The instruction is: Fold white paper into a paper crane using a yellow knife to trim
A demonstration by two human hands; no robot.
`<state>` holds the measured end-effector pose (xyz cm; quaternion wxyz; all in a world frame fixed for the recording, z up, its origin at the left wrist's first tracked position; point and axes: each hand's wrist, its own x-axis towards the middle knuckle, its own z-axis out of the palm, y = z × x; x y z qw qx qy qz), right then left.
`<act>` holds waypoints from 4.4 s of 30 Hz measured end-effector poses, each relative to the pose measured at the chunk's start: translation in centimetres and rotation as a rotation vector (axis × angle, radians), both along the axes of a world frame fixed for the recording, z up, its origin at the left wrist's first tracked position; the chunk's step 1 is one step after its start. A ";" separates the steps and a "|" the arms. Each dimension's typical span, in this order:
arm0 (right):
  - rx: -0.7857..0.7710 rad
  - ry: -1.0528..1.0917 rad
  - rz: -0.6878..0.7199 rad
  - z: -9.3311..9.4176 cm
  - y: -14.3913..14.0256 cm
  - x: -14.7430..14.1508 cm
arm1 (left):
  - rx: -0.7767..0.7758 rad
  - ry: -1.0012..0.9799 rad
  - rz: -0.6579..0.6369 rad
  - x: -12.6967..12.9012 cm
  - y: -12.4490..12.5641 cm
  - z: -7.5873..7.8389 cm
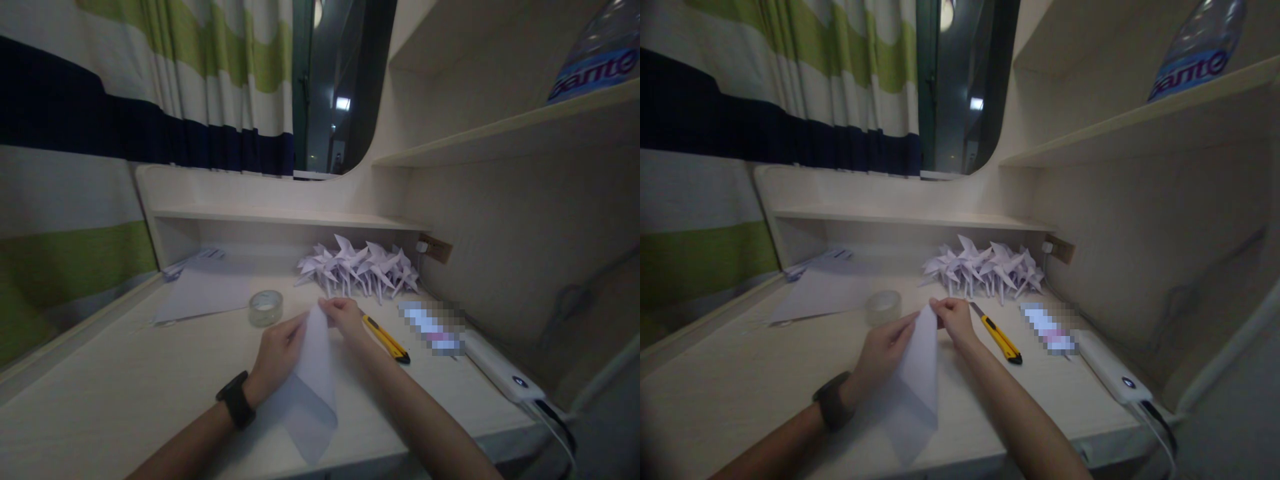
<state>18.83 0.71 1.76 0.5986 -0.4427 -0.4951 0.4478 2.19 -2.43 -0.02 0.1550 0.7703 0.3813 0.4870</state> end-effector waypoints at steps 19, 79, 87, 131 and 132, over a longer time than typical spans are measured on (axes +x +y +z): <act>-0.129 -0.070 0.198 -0.3 -0.4 -0.3 | 0.049 0.011 0.108 -0.1 0.1 0.5; -0.123 -0.172 0.134 -0.9 -0.4 -0.5 | 0.047 0.055 0.293 -0.3 0.3 0.4; -0.126 -0.091 0.151 -0.8 -0.4 -0.5 | -0.020 -0.002 0.271 -0.5 0.3 1.1; -0.224 -0.328 0.245 -1.9 -1.1 -1.1 | -0.652 -0.426 -0.119 -1.2 4.1 -1.6; -0.220 -0.328 0.222 -1.8 -1.1 -1.1 | -0.633 -0.401 -0.106 -1.2 4.2 -1.5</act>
